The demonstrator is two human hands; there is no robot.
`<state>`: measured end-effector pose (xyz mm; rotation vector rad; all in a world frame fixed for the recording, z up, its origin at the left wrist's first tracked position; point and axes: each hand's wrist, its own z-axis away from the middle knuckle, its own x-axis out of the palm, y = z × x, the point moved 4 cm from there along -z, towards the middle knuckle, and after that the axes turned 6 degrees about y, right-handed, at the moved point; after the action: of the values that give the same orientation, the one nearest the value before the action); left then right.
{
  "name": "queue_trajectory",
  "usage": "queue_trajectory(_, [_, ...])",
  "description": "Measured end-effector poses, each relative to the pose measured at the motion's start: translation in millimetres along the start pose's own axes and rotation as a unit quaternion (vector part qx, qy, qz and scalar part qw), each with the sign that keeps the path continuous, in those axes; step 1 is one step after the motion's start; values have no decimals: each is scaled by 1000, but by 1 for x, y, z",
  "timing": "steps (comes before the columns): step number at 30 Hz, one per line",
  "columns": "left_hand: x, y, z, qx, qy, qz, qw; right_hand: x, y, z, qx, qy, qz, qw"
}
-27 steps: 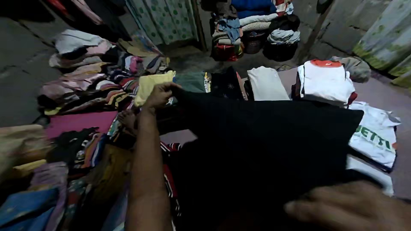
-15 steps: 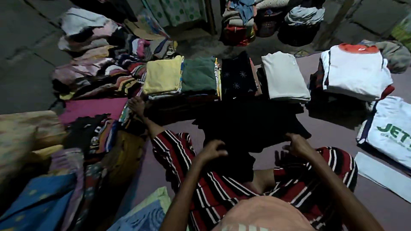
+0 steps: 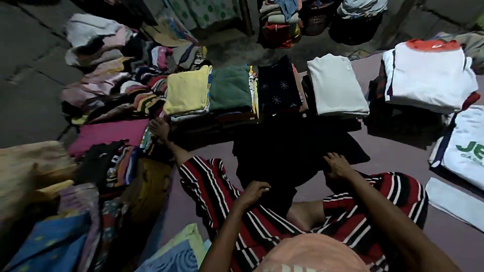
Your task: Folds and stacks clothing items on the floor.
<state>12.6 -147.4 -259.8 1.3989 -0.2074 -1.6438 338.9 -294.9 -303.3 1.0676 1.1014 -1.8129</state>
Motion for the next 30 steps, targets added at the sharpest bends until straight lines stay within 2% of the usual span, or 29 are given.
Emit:
queue_trajectory(2, [-12, -1, -2, -30, 20, 28, 999, -5, 4, -6, 20, -5, 13, 1000])
queue_trajectory(5, [-29, -3, -2, -56, 146, 116, 981, -10, 17, -11, 62, 27, 30, 997])
queue_trajectory(7, [-37, -1, -1, -62, 186, 169, 966, -9, 32, -9, 93, 73, 31, 992])
queue_trajectory(9, [-35, 4, 2, -79, 121, 152, 978, -12, 43, -6, 130, 97, 21, 987])
queue_trajectory(12, [-23, 6, 6, -100, -71, -19, 992, -31, 47, -3, 193, 81, -15, 978])
queue_trajectory(13, [-27, 5, 4, -90, -100, -54, 989, -44, 50, -5, 198, 91, -43, 975])
queue_trajectory(14, [-41, 7, 2, -77, -93, -70, 990, -63, 53, -7, 204, 104, -69, 971])
queue_trajectory(15, [-66, 13, 2, -65, -45, -69, 994, -88, 53, -7, 203, 140, -86, 965])
queue_trajectory(18, [-169, 40, 15, -57, 210, -21, 976, -188, 35, 9, 144, 269, -112, 946])
queue_trajectory(19, [-195, 47, 23, -26, 291, -2, 956, -214, 32, 15, 107, 329, -123, 930])
queue_trajectory(21, [-227, 57, 42, 63, 382, -5, 922, -252, 22, 33, 46, 402, -149, 902])
queue_trajectory(23, [-241, 70, 65, 123, 411, -17, 903, -273, 17, 60, -17, 415, -162, 895])
queue_trajectory(25, [-239, 90, 97, 135, 401, -3, 906, -272, 25, 87, -99, 403, -158, 896])
queue_trajectory(27, [-220, 89, 125, 168, 363, 27, 916, -252, 34, 113, -145, 397, -174, 890])
queue_trajectory(30, [-167, 56, 147, 215, 239, 90, 943, -202, 49, 135, -130, 315, -188, 921])
